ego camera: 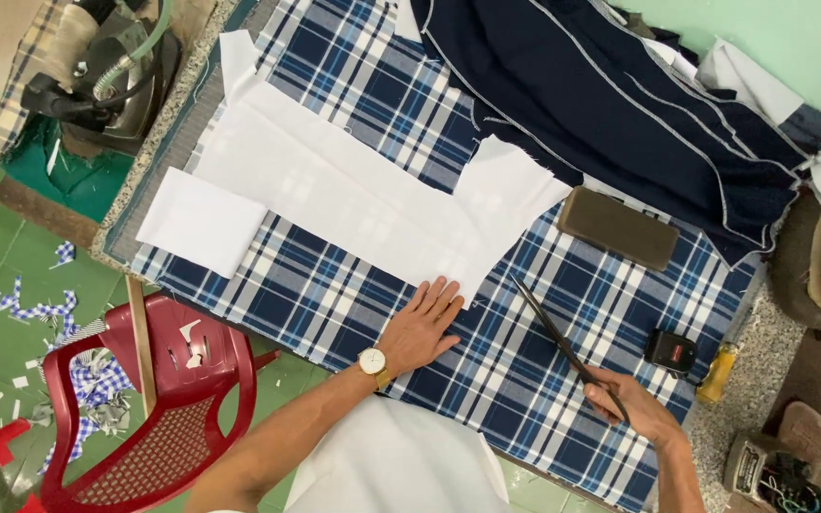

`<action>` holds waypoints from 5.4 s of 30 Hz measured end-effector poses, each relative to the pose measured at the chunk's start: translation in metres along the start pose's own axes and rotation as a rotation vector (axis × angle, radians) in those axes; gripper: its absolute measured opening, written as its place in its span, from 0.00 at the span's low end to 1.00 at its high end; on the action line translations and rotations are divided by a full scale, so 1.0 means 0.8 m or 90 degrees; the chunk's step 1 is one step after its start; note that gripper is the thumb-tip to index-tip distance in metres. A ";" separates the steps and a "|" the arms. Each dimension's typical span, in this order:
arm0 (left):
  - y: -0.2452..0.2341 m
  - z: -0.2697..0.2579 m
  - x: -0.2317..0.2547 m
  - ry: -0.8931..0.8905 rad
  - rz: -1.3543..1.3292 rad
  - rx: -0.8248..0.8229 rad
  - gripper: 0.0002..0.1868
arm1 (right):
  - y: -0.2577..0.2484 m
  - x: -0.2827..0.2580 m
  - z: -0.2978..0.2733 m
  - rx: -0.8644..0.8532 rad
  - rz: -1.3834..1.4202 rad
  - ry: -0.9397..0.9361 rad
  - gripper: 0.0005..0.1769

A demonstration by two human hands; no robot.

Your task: The person lays a white fabric piece on a plaid-covered table, smooths it, and uses shears to cut along its edges. The person then folds the fabric and continues cutting to separate sections.

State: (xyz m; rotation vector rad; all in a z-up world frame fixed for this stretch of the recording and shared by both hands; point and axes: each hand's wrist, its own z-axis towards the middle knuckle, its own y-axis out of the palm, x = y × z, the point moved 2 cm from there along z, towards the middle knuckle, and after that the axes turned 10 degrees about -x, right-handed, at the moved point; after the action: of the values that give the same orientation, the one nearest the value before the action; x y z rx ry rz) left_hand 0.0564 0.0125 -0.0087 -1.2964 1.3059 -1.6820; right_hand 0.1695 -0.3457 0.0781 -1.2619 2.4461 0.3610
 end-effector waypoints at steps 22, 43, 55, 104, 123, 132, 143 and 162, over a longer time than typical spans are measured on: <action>0.031 0.002 -0.004 0.002 -0.012 0.084 0.30 | -0.079 -0.158 0.068 0.010 -0.304 0.040 0.42; 0.021 0.004 -0.006 0.003 -0.024 0.112 0.29 | -0.097 -0.164 0.073 0.056 -0.310 0.076 0.36; 0.022 0.002 -0.008 0.004 -0.026 0.109 0.29 | -0.038 -0.237 0.070 0.047 -0.388 0.085 0.44; -0.015 -0.021 -0.021 0.045 -0.217 0.091 0.27 | 0.100 -0.379 0.157 -0.018 -0.474 0.009 0.37; -0.065 -0.102 -0.224 -0.159 -0.014 0.183 0.29 | 0.123 -0.432 0.230 -0.032 -0.420 -0.026 0.41; -0.071 -0.102 -0.230 -0.151 -0.007 0.212 0.28 | 0.166 -0.480 0.234 -0.019 -0.421 -0.033 0.34; -0.082 -0.104 -0.232 -0.154 -0.017 0.216 0.27 | 0.212 -0.536 0.253 -0.016 -0.441 -0.044 0.34; -0.096 -0.109 -0.237 -0.169 -0.011 0.117 0.28 | 0.269 -0.632 0.258 -0.069 -0.601 0.069 0.43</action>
State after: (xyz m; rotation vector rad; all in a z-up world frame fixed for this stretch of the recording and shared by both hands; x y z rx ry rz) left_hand 0.0392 0.2342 0.0031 -1.3689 0.9653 -1.5402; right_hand 0.3041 0.2236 0.1219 -2.3164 1.6328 0.1528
